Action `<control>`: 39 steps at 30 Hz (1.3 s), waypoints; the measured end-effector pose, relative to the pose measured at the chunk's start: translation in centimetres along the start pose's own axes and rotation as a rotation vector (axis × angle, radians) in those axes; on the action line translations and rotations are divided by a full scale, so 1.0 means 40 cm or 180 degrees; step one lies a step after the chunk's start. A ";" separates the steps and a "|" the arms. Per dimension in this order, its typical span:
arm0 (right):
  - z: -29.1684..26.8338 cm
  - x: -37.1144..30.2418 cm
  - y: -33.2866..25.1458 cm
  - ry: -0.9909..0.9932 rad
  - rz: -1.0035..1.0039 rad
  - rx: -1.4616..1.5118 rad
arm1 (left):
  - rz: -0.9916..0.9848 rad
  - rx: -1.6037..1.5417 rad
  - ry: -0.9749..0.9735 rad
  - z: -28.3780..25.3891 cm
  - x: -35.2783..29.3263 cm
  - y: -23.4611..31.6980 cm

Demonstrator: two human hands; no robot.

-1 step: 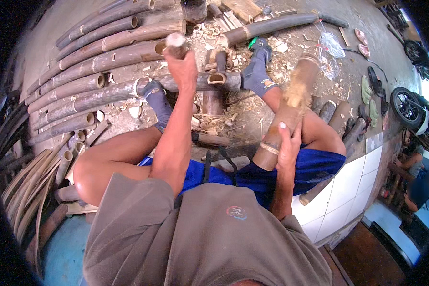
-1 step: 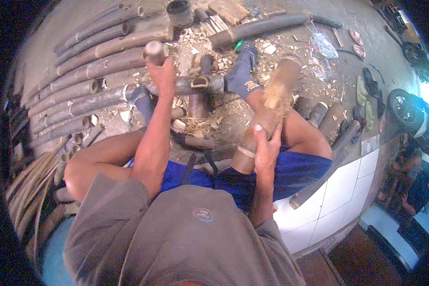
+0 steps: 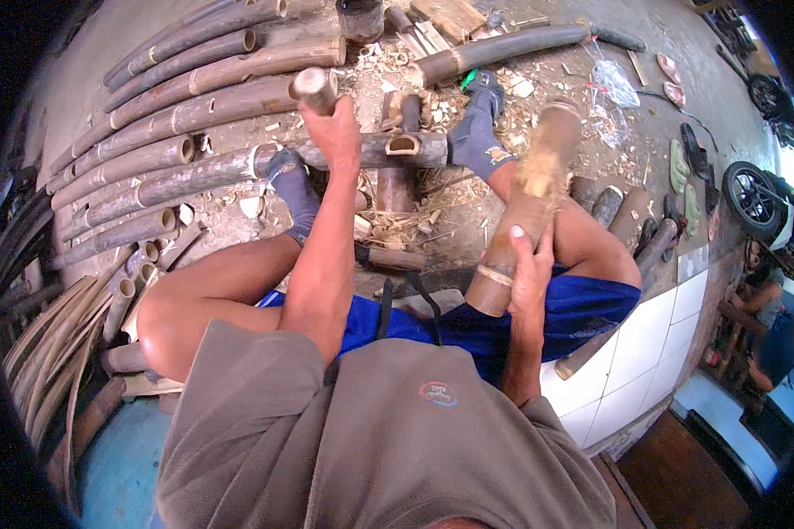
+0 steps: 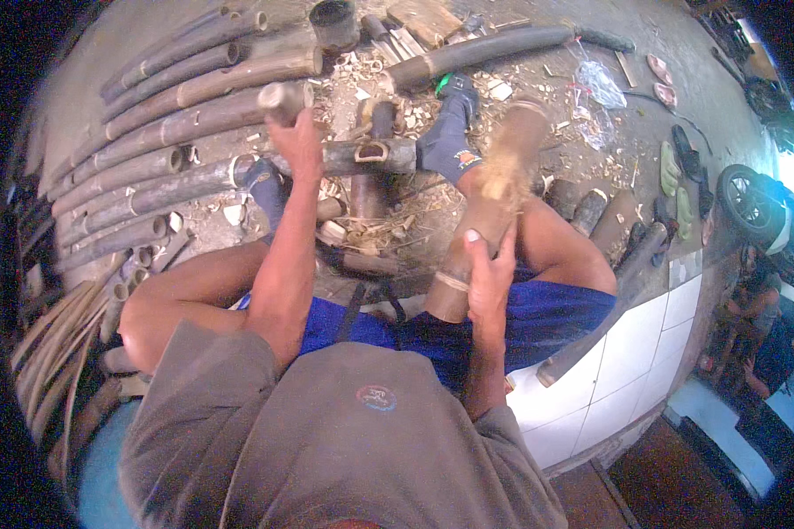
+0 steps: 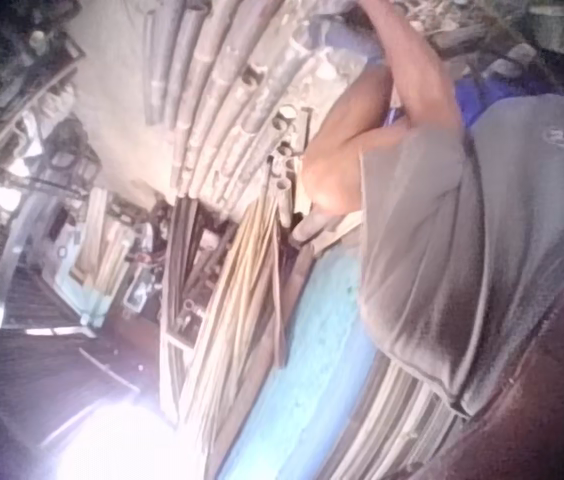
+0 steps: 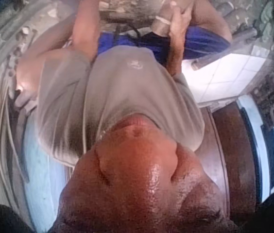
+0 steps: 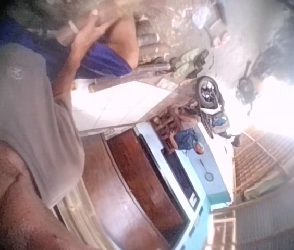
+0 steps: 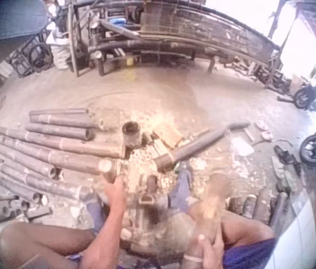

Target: The person sits on the floor and uses a knife to cut and shape bamboo poles, then uses a wooden mallet to drive a bamboo plug into a pole. The person repeatedly taps the plug to seat it and adjusts the pole position.

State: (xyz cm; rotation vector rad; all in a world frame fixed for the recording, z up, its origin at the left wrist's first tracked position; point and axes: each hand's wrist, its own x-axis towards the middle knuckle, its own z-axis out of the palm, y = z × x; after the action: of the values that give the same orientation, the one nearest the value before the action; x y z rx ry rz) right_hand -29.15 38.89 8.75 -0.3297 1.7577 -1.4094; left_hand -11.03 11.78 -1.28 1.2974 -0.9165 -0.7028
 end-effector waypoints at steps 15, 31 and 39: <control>0.182 -0.016 -0.073 -0.0900 -0.0606 -0.0788 | -0.1871 -0.2244 -0.0217 -0.018 -0.022 -0.088; 0.446 0.163 -0.375 -0.2247 -0.3056 -0.5152 | -0.0338 -0.1223 -0.0420 -0.017 -0.058 -0.161; 0.555 0.183 -0.413 -0.2646 -0.3917 -0.4748 | -0.1211 -0.1602 -0.0207 -0.021 -0.071 -0.151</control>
State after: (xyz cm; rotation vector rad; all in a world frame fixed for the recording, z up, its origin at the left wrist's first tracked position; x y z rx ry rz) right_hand -22.06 13.53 19.97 -2.6049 1.4424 -0.0439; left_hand -11.32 13.64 -7.73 1.0025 -0.4938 -1.1929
